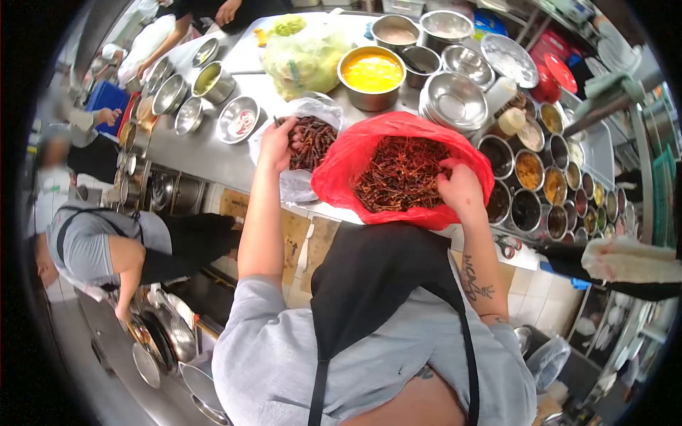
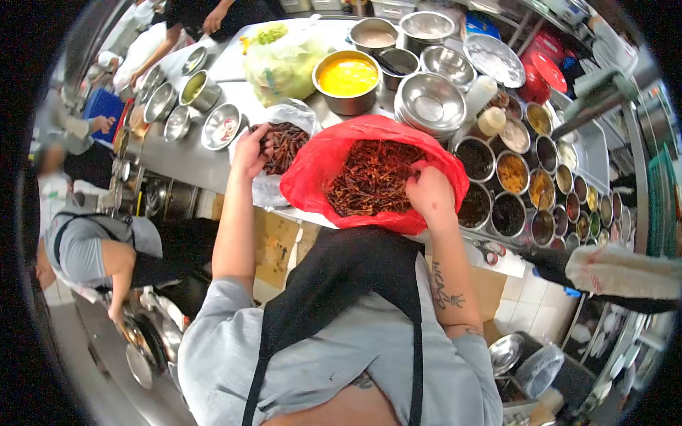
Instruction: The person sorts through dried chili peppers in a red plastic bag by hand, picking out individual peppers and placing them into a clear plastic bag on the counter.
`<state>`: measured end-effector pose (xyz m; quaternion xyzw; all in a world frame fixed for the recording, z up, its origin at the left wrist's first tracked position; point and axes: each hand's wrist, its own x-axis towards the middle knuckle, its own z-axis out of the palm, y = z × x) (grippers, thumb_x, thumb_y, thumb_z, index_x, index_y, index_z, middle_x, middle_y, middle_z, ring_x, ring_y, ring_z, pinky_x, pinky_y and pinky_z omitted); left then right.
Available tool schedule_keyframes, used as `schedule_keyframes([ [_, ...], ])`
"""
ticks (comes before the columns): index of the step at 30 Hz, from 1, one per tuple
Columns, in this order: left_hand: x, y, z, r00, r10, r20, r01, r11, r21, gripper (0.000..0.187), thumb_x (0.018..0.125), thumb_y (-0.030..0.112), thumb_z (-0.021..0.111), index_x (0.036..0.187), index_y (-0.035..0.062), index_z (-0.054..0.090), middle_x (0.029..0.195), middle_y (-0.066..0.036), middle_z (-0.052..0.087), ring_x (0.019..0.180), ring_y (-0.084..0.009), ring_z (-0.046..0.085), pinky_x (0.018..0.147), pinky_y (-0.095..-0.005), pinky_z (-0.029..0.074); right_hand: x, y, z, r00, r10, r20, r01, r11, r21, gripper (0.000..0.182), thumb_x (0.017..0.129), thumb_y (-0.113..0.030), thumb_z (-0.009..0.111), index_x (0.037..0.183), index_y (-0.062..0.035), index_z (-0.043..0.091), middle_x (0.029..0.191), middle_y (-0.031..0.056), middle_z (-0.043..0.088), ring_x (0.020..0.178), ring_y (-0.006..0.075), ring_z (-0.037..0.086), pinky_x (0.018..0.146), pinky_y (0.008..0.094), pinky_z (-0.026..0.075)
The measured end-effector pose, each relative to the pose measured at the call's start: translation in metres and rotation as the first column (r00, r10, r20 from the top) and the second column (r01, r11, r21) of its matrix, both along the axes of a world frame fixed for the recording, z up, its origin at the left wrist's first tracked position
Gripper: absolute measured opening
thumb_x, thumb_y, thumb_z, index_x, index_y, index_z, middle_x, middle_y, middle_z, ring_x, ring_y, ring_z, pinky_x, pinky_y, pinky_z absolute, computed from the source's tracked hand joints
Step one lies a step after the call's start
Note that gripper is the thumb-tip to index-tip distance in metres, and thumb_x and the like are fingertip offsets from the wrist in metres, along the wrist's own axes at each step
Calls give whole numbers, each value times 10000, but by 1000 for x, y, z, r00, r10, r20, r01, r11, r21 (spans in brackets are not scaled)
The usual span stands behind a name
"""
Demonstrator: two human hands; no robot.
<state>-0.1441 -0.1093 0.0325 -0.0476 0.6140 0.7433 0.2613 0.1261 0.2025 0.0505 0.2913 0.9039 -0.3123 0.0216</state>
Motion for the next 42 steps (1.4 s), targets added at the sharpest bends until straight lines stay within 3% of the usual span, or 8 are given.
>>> schedule_keyframes([
  [5,-15,-6,-28,818,-455,-351,44,659,-751,825,774,393,800,1399,-41,482,1314,-229,594,1232,-356,561,1061,-390,433,-12,8,-17,964,267,8,-267,963,44,531,782,-193,675,1299,-109,591,1282,231,577,1181,400,567,996,484,469],
  [12,22,4,-33,715,-696,-64,35,127,-991,1022,726,474,816,1554,197,282,1639,-174,144,1472,-482,187,1083,-761,191,-20,-25,-30,900,408,156,-433,879,198,682,729,-177,759,1374,-179,537,1430,146,457,1305,370,448,1044,542,416],
  [15,47,17,12,526,-451,-721,-348,660,-666,615,848,274,749,1380,60,524,1431,-237,491,1303,-336,517,1068,-497,421,-16,2,-40,930,362,-59,-361,932,33,534,746,-176,750,1265,-153,624,1335,169,535,1223,382,517,997,482,462],
  [18,108,59,79,777,-96,-623,-59,973,-223,139,933,84,647,1039,-7,658,876,-44,701,782,-116,655,729,-269,533,-16,10,-43,924,295,-243,-316,947,-55,264,793,-177,731,1037,-76,717,1040,198,674,1023,370,635,899,446,503],
  [22,152,106,66,629,-693,-352,543,716,-439,118,914,108,687,953,-3,701,851,-57,710,768,-118,660,693,-270,520,-16,11,-46,926,255,-279,-291,952,-96,211,824,-178,715,985,-42,719,965,206,696,967,376,659,878,454,511],
  [27,139,146,-50,371,-696,-614,78,682,-727,264,845,119,692,1080,0,678,1071,-193,653,978,-354,655,870,-446,522,-2,1,-54,938,154,-310,-161,987,4,312,842,-184,697,1114,-31,677,1056,237,678,1024,408,638,914,461,506],
  [33,146,163,-35,373,-886,-275,118,339,-933,281,808,131,655,1085,96,687,1117,-208,617,1051,-403,615,904,-491,513,-5,-9,-30,938,211,-273,-235,970,-57,305,899,-218,622,1146,-45,670,1030,244,678,992,427,648,882,468,522],
  [42,154,149,-12,313,-703,-638,90,691,-717,179,815,103,659,973,45,721,947,-201,657,949,-412,621,851,-484,504,-19,-11,-29,829,275,-488,-350,934,-68,210,873,-129,618,1024,-9,701,971,196,675,978,386,641,886,428,508],
])
